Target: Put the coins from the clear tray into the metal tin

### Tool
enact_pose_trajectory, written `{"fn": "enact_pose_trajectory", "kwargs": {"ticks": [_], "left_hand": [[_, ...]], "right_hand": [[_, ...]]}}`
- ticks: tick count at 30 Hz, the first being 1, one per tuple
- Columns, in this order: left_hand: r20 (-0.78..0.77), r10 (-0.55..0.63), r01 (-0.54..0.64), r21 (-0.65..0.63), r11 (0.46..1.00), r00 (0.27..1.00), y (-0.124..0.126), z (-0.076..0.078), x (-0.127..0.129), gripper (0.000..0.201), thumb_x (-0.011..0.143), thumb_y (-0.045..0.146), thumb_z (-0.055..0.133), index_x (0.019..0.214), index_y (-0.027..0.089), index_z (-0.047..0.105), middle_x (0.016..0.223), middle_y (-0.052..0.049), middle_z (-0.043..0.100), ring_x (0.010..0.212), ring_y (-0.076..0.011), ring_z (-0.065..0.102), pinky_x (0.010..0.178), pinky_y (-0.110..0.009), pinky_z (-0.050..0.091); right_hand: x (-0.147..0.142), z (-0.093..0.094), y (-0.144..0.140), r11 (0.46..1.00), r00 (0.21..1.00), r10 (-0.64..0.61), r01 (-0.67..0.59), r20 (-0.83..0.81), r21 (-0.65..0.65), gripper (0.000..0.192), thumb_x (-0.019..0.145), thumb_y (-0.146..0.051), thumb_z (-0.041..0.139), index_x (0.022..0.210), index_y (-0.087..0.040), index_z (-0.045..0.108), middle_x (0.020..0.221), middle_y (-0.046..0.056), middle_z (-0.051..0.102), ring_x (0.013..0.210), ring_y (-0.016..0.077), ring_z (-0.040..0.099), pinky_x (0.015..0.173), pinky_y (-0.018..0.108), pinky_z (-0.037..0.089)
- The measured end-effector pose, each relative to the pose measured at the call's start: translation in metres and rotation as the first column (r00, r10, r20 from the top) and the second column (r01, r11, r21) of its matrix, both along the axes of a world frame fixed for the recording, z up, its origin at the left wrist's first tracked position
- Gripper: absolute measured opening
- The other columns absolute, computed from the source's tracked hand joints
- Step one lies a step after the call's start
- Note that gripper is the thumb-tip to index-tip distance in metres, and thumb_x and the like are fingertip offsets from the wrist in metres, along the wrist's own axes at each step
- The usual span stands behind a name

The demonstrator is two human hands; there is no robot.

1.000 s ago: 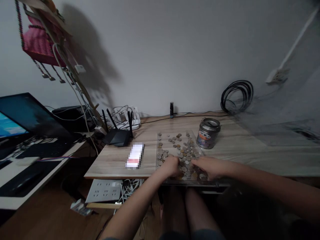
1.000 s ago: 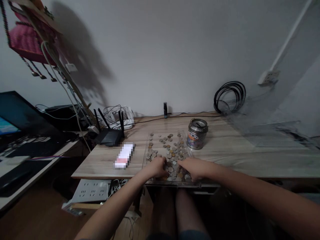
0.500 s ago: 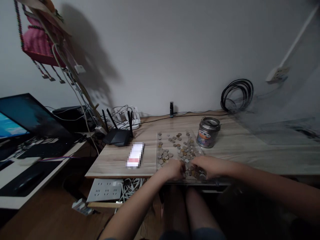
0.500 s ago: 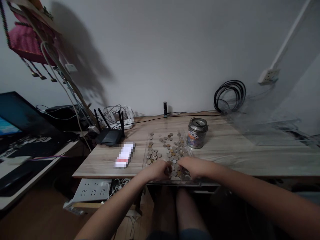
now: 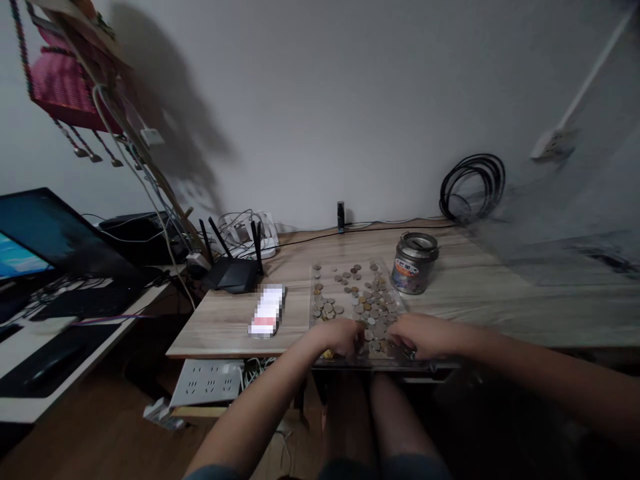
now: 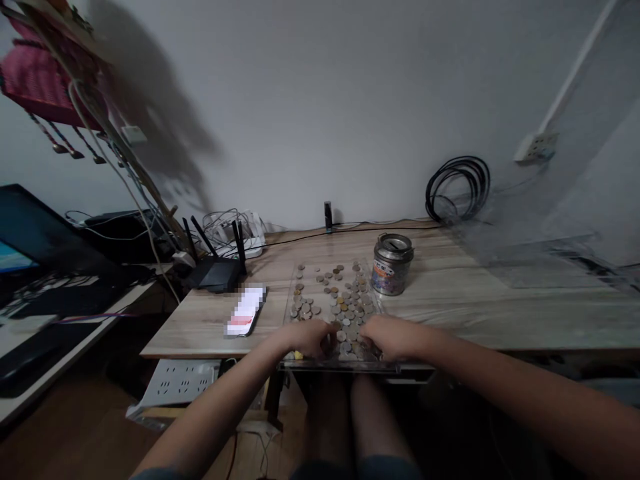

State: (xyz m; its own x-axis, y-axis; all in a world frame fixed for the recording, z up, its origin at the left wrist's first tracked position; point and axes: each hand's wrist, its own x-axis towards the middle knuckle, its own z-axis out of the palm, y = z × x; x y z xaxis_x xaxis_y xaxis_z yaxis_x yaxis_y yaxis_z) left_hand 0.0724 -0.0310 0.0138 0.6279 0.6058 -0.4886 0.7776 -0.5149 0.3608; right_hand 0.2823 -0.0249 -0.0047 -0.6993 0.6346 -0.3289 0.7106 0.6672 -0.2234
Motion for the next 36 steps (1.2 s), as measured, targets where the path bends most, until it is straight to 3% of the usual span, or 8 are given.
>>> {"fn": "enact_pose_trajectory", "kwargs": {"ticks": [7, 15, 22, 24, 27, 31, 33, 36], "left_hand": [[-0.032, 0.043, -0.044, -0.035, 0.998, 0.999, -0.005, 0.009, -0.012, 0.034, 0.06, 0.009, 0.06, 0.093, 0.017, 0.065, 0.081, -0.002, 0.068, 0.07, -0.0139, 0.06, 0.059, -0.02, 0.044], [0.057, 0.105, -0.104, -0.027, 0.994, 0.993, -0.009, -0.002, -0.017, 0.022, 0.064, 0.013, 0.061, 0.086, 0.014, 0.066, 0.08, -0.003, 0.067, 0.067, -0.0114, 0.056, 0.056, -0.018, 0.04], [0.282, 0.25, -0.215, -0.15, 0.965, 0.926, -0.01, -0.014, -0.02, 0.013, 0.063, 0.007, 0.062, 0.075, 0.013, 0.062, 0.064, 0.004, 0.056, 0.06, -0.007, 0.05, 0.055, -0.016, 0.039], [0.39, 0.464, -0.381, -0.273, 0.883, 0.796, -0.01, -0.019, -0.013, 0.013, 0.065, 0.008, 0.061, 0.078, 0.013, 0.06, 0.061, 0.005, 0.053, 0.057, -0.0058, 0.048, 0.055, -0.016, 0.04], [0.463, 0.807, -0.504, -0.63, 0.591, 0.367, -0.008, -0.025, 0.0, 0.012, 0.073, 0.008, 0.054, 0.082, 0.014, 0.057, 0.06, 0.005, 0.049, 0.054, -0.0048, 0.047, 0.06, -0.018, 0.046], [0.227, 0.952, -0.172, -0.966, 0.194, -0.205, -0.003, -0.034, 0.016, 0.008, 0.074, 0.007, 0.049, 0.078, 0.013, 0.053, 0.063, 0.001, 0.051, 0.057, -0.0068, 0.052, 0.066, -0.02, 0.049], [0.119, 0.929, -0.044, -0.993, 0.111, -0.35, -0.003, -0.039, 0.021, 0.005, 0.075, 0.01, 0.047, 0.076, 0.012, 0.052, 0.065, -0.002, 0.053, 0.059, -0.0092, 0.054, 0.063, -0.021, 0.049], [0.02, 0.926, 0.048, -0.998, 0.041, -0.376, -0.004, -0.045, 0.027, 0.012, 0.079, 0.015, 0.042, 0.077, 0.011, 0.053, 0.065, -0.007, 0.054, 0.059, -0.0127, 0.056, 0.055, -0.021, 0.047]], "right_hand": [[-0.009, 0.015, -0.006, 1.0, 0.986, 0.003, -0.003, 0.166, 0.003, 0.022, 0.051, -0.002, 0.052, 0.063, -0.017, 0.063, 0.061, 0.003, 0.057, 0.061, 0.0164, 0.051, 0.053, 0.026, 0.028], [-0.004, 0.003, -0.005, 0.994, 0.996, -0.021, 0.012, -0.086, -0.107, 0.04, 0.053, -0.006, 0.05, 0.089, -0.019, 0.062, 0.065, -0.001, 0.058, 0.058, 0.0129, 0.049, 0.05, 0.022, 0.027], [-0.008, 0.007, -0.003, 0.991, 0.999, 0.026, -0.032, -0.046, -0.128, 0.025, 0.051, -0.005, 0.052, 0.07, -0.017, 0.062, 0.067, 0.0, 0.057, 0.061, 0.0121, 0.047, 0.052, 0.022, 0.029], [-0.007, 0.005, -0.002, 0.99, 0.998, 0.022, -0.029, -0.059, -0.136, 0.024, 0.05, -0.005, 0.051, 0.069, -0.016, 0.062, 0.066, -0.001, 0.057, 0.06, 0.0114, 0.047, 0.052, 0.021, 0.029], [-0.007, 0.002, 0.0, 0.978, 0.997, 0.005, -0.021, -0.077, -0.205, 0.027, 0.05, -0.003, 0.048, 0.07, -0.015, 0.063, 0.061, -0.003, 0.055, 0.055, 0.0094, 0.044, 0.05, 0.02, 0.029], [-0.01, -0.004, 0.002, 0.944, 0.997, -0.042, 0.021, -0.059, -0.329, 0.029, 0.052, -0.003, 0.045, 0.071, -0.014, 0.065, 0.055, -0.004, 0.052, 0.051, 0.0081, 0.043, 0.048, 0.019, 0.03], [-0.012, -0.004, 0.004, 0.938, 0.991, -0.101, 0.064, -0.093, -0.339, 0.026, 0.054, -0.005, 0.046, 0.069, -0.013, 0.066, 0.054, -0.003, 0.053, 0.05, 0.0084, 0.044, 0.048, 0.019, 0.032], [-0.018, 0.003, 0.016, 0.945, 0.952, -0.174, 0.09, -0.25, -0.314, 0.024, 0.061, -0.012, 0.049, 0.074, -0.012, 0.069, 0.057, 0.0, 0.059, 0.052, 0.0106, 0.05, 0.051, 0.02, 0.036]]}}
